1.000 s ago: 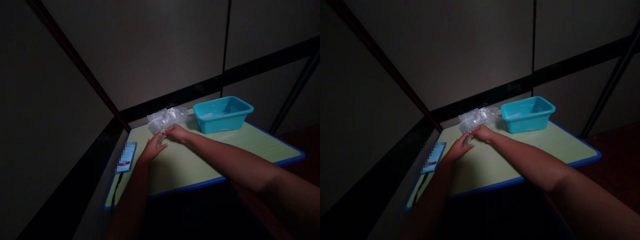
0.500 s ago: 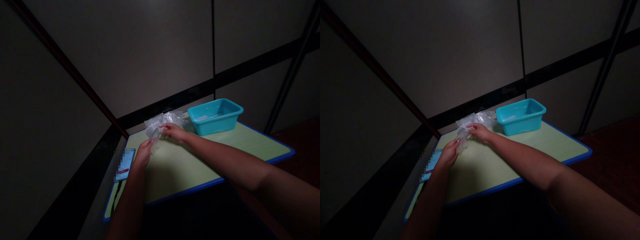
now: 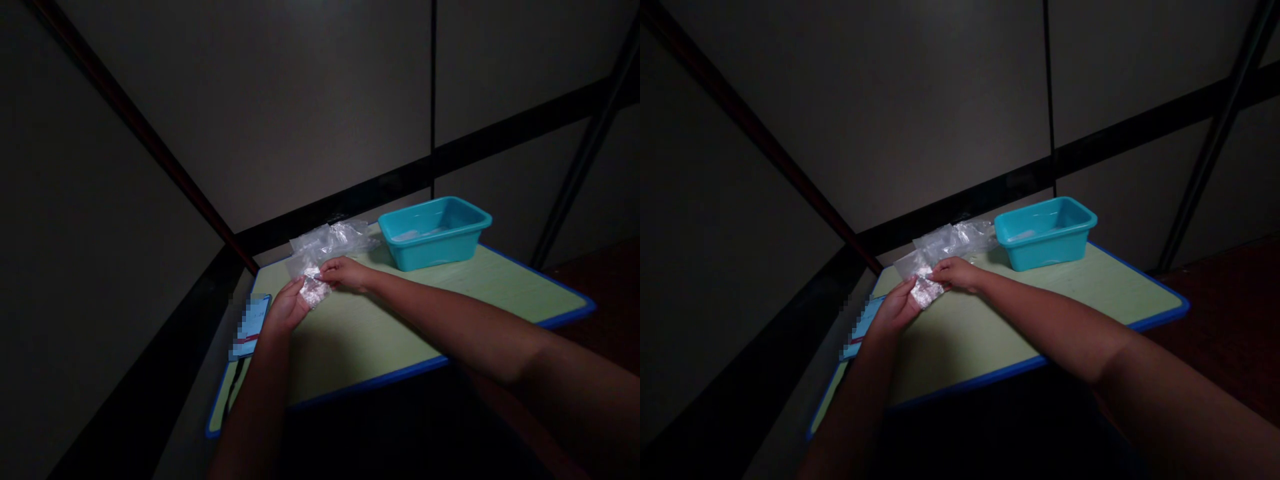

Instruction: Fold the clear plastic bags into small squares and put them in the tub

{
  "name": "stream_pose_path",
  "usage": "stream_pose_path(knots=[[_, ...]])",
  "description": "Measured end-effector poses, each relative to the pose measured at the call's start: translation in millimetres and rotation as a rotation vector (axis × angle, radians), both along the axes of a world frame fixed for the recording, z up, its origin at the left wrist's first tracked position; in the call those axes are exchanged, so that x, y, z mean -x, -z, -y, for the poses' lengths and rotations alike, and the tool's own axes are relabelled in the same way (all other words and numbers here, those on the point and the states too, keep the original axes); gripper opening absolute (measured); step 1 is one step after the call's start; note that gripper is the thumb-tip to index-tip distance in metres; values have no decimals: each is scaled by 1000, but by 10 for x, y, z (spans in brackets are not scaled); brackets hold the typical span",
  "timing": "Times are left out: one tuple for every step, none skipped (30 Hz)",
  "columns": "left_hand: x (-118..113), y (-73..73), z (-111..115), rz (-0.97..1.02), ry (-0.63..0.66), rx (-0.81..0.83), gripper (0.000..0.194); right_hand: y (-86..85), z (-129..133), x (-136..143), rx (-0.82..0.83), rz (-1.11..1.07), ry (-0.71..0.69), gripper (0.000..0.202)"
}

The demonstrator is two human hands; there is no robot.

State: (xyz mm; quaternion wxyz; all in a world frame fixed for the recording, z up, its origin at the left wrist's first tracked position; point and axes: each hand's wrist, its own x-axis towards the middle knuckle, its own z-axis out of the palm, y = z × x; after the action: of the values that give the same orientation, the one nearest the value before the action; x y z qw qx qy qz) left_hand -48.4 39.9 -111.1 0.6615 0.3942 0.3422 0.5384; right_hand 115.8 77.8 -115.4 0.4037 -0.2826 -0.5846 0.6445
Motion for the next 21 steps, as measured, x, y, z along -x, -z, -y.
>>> stream_pose_path(knots=[[-12,-6,7,-4,11,9,23,-1,6,-1,-3,4,-10,30],[-21,-9,13,-11,19,14,25,-1,13,0,-10,8,-18,30],[-27,-7,16,-20,28,14,27,-2,18,1,-20,13,-21,29],[-30,-2,18,-30,40,12,27,-2,23,2,-29,18,-20,28],[-30,5,17,-38,53,10,27,-1,26,4,-35,25,-16,27],[-27,13,14,-43,61,8,26,0,26,7,-39,31,-6,26],[-21,21,10,-47,66,8,25,2,23,9,-42,36,10,24],[-12,27,7,-47,66,10,24,5,17,11,-46,39,31,22],[-1,29,4,-47,58,17,23,9,8,12,-51,42,53,20],[10,29,3,-48,44,29,23,15,-3,12,-59,47,78,19],[22,25,4,-56,22,48,22,22,-15,10,-67,53,102,17],[33,19,8,-71,-3,72,22,30,-27,8,-74,61,122,17],[42,11,12,-91,-22,100,22,37,-38,3,-80,68,134,17],[50,5,15,-117,-32,127,22,45,-47,-2,-84,75,140,17],[55,0,17,-141,-31,146,22,51,-54,-8,-88,79,141,17],[60,-3,15,-159,-18,155,23,56,-58,-15,-89,82,138,17],[64,-2,10,-170,1,158,24,59,-59,-22,-89,85,132,17],[69,2,1,-175,18,160,27,61,-59,-28,-88,91,125,17],[74,8,-11,-178,26,162,31,61,-56,-35,-85,100,115,18],[79,16,-25,-179,25,167,36,61,-53,-40,-81,111,103,18],[85,25,-38,-183,18,179,40,60,-50,-45,-78,122,90,18]])
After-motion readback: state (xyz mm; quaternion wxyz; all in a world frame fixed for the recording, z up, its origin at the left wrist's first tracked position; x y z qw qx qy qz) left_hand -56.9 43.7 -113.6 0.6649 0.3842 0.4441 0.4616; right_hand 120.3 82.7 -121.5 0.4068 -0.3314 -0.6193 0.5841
